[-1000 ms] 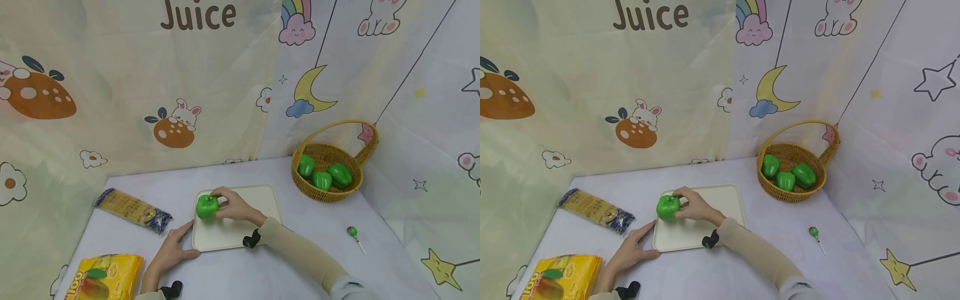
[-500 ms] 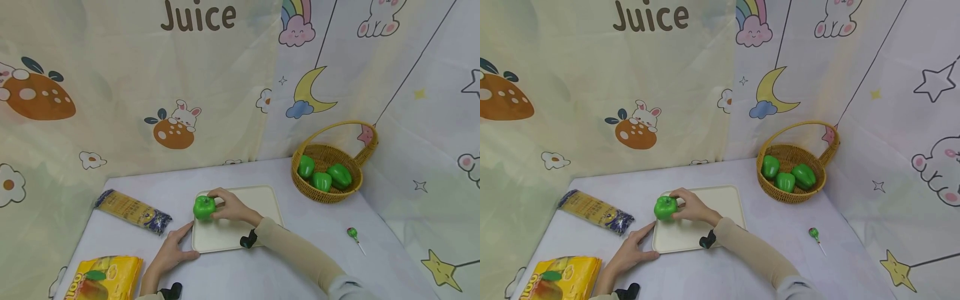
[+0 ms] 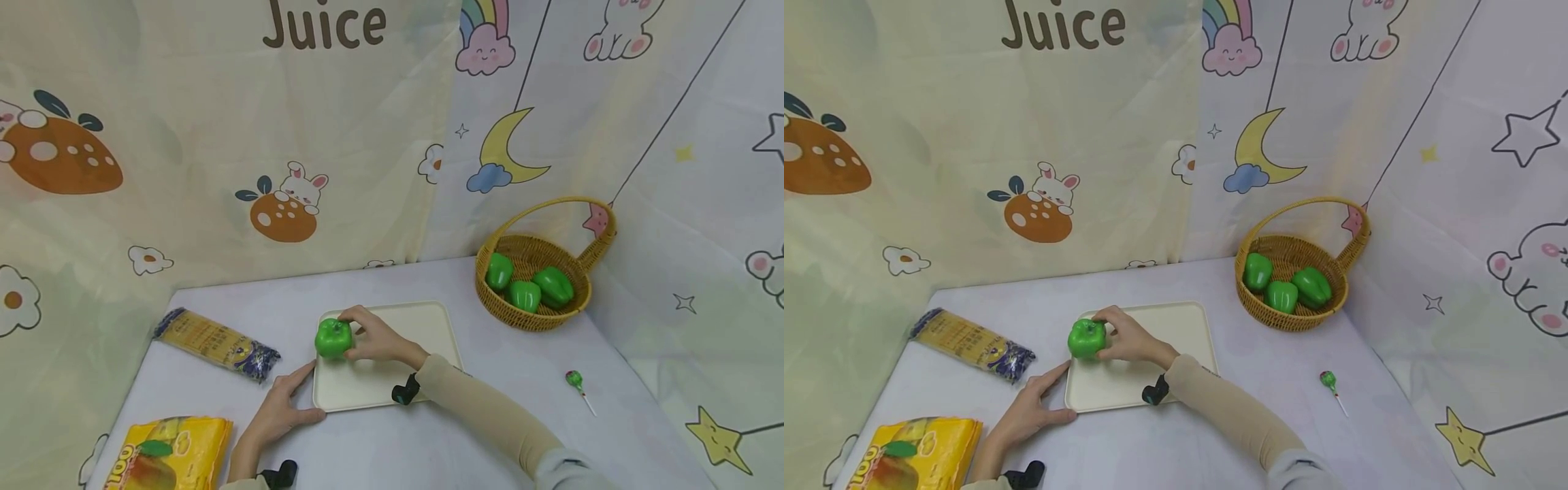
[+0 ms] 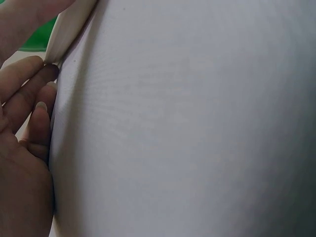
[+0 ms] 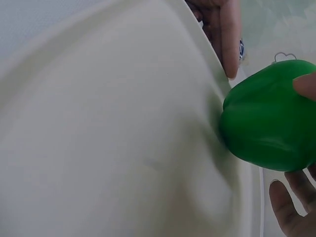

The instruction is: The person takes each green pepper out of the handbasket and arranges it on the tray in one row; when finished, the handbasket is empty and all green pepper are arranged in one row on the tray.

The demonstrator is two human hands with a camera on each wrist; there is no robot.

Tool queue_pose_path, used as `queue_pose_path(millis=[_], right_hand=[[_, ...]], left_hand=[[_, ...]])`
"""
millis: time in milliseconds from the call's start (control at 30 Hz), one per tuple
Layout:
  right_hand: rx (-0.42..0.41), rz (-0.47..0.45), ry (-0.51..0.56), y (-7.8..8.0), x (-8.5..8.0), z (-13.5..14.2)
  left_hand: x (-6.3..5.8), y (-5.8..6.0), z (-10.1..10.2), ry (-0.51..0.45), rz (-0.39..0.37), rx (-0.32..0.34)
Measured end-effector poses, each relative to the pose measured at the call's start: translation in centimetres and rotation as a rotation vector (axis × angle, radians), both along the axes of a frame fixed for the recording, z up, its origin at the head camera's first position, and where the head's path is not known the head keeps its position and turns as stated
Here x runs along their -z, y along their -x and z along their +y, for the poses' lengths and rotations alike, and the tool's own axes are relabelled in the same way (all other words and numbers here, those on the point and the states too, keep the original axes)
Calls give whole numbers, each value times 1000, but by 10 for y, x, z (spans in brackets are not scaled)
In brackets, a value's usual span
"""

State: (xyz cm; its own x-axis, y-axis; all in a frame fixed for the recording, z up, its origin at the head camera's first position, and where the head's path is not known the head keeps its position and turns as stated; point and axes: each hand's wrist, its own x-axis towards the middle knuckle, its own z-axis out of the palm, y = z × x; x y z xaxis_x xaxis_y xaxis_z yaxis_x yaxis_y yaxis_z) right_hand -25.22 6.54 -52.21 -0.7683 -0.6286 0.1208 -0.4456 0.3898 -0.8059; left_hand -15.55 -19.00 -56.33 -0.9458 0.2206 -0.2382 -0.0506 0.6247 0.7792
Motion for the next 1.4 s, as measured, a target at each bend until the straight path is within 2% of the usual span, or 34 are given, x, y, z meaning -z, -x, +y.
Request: queue_pose_path(millis=[467, 567, 800, 1033, 1200, 1400], right_hand=[[20, -13, 21, 0, -3, -3], [41, -6, -14, 1, -2, -11], [44, 99, -174, 7, 1, -37], [73, 133, -197, 7, -4, -43], [62, 138, -189, 6, -10, -46], [43, 149, -230, 7, -10, -49]], left_hand=[[-5, 5, -1, 16, 5, 14], [-6, 6, -2, 24, 4, 16], [-5, 5, -1, 19, 8, 12], [-3, 3, 2, 22, 16, 2], [-5, 1, 0, 39, 12, 5], [-2, -1, 0, 40, 9, 12]])
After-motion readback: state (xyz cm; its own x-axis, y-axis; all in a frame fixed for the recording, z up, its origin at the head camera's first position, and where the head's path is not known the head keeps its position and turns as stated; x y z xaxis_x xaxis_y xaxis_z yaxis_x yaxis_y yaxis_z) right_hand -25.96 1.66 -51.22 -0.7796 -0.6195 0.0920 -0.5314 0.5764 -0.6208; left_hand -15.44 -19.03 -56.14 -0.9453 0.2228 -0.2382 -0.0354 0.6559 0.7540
